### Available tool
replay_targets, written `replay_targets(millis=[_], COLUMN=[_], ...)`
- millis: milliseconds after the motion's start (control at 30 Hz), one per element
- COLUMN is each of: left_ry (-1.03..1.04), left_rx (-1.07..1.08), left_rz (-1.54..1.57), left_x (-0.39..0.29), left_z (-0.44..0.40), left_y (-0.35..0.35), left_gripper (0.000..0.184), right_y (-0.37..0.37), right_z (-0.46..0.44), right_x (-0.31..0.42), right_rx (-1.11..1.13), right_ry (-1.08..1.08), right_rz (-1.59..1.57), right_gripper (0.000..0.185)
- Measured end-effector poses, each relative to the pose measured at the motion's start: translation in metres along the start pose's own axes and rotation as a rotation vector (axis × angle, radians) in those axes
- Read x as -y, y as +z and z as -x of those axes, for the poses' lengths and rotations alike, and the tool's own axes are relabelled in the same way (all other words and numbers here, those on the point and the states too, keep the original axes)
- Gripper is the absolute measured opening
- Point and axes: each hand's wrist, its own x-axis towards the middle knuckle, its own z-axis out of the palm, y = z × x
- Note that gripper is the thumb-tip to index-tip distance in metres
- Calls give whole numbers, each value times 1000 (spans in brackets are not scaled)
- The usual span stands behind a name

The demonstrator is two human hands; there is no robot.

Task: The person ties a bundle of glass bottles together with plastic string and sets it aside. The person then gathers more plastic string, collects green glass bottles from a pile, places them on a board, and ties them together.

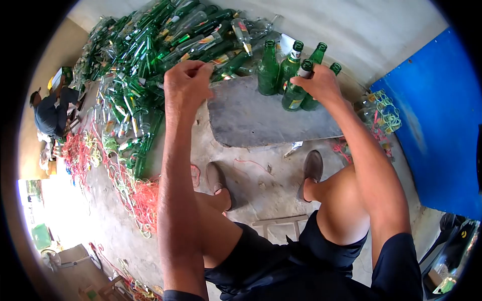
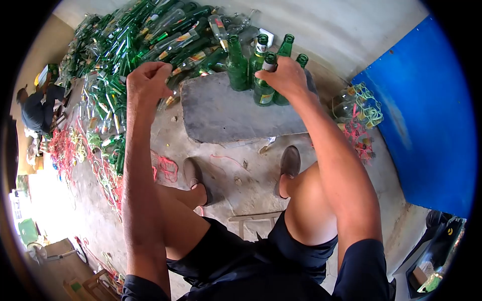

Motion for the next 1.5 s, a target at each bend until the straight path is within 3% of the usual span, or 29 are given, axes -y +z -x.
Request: replay_targets(millis=[133,433,567,733,833,900,967,1067,1167,1300,1400,1500], left_ry=[-22,-28,-225,-266,-299,-43,-94,-194,-364,-306,-308,-493], left_rx=[-110,73,238,236,267,275,261,208,204,245,257,245], left_rz=[-80,-592,-561,-463,-566,-650,-651,-381,-186,44,109,337], left_x=[21,151,197,270,316,362,370,432,433,447,455,455], left_z=[-27,-110,-149,-190,-214,-225,-230,-244,-246,-243,-245,-253], left_y=[-15,-27,-12,25,48,56,67,86,96,108,120,129], left_gripper=[30,27,31,29,27,27,31,41,50,51,39,32], right_y=[-1,-26,-38,-52,-43,-42,-41,-47,-52,-44,-42,-46], right_z=[3,31,39,53,55,54,56,58,58,50,43,38], right_x=[2,39,45,64,73,69,66,68,69,69,74,77], right_rx=[-27,-24,-161,-408,-450,-470,-478,-477,-469,-463,-465,-463], right_ry=[-18,-8,-12,-183,-130,-141,-148,-167,-178,-187,-193,-191], right_rz=[-19,-108,-42,84,-16,27,70,99,110,101,103,110], right_gripper=[50,58,60,51,52,50,48,44,40,36,33,31])
